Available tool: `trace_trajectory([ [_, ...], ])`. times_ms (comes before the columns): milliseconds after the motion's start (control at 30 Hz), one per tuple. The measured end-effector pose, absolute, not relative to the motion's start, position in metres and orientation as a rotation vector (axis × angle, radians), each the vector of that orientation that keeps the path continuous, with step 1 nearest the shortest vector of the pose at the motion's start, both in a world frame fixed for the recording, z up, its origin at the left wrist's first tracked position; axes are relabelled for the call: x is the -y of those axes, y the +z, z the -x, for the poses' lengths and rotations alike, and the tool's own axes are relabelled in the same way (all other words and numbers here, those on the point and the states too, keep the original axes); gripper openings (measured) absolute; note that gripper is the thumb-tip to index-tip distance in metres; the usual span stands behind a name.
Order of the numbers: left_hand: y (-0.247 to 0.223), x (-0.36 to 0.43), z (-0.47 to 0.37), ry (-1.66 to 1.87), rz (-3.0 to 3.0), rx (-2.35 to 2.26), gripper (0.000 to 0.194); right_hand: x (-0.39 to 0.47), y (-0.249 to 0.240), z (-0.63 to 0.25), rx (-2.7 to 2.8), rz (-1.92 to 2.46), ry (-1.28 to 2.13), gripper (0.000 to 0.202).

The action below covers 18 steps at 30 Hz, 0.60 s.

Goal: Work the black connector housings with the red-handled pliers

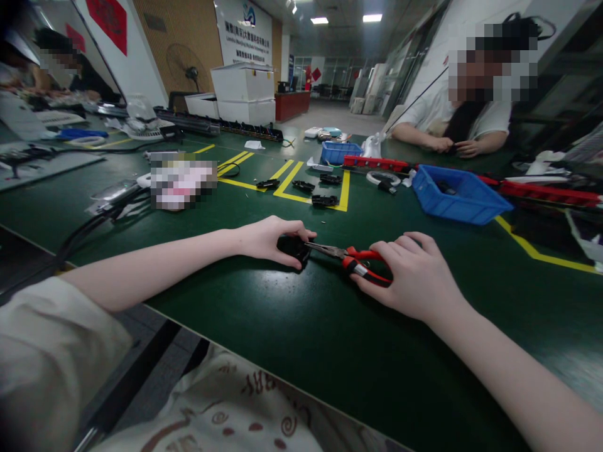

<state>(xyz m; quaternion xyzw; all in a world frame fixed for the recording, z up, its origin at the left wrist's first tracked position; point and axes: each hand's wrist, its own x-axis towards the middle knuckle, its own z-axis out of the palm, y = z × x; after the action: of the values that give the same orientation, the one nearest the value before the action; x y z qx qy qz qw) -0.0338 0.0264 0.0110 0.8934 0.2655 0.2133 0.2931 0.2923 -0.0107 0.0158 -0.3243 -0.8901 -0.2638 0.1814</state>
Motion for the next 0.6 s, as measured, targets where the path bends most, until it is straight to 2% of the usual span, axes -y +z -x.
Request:
trace_trajectory([
  [300, 0.0105, -0.0265, 0.0336, 0.574, -2.377, -0.691, 0.042, 0.0100, 0.0160, -0.2915, 2.559, 1.200, -0.315, 0.052],
  [600, 0.0120, -0.0264, 0.0349, 0.566, -2.410, -0.678, 0.042, 0.0079, 0.0128, -0.2947, 2.541, 1.270, -0.149, 0.050],
])
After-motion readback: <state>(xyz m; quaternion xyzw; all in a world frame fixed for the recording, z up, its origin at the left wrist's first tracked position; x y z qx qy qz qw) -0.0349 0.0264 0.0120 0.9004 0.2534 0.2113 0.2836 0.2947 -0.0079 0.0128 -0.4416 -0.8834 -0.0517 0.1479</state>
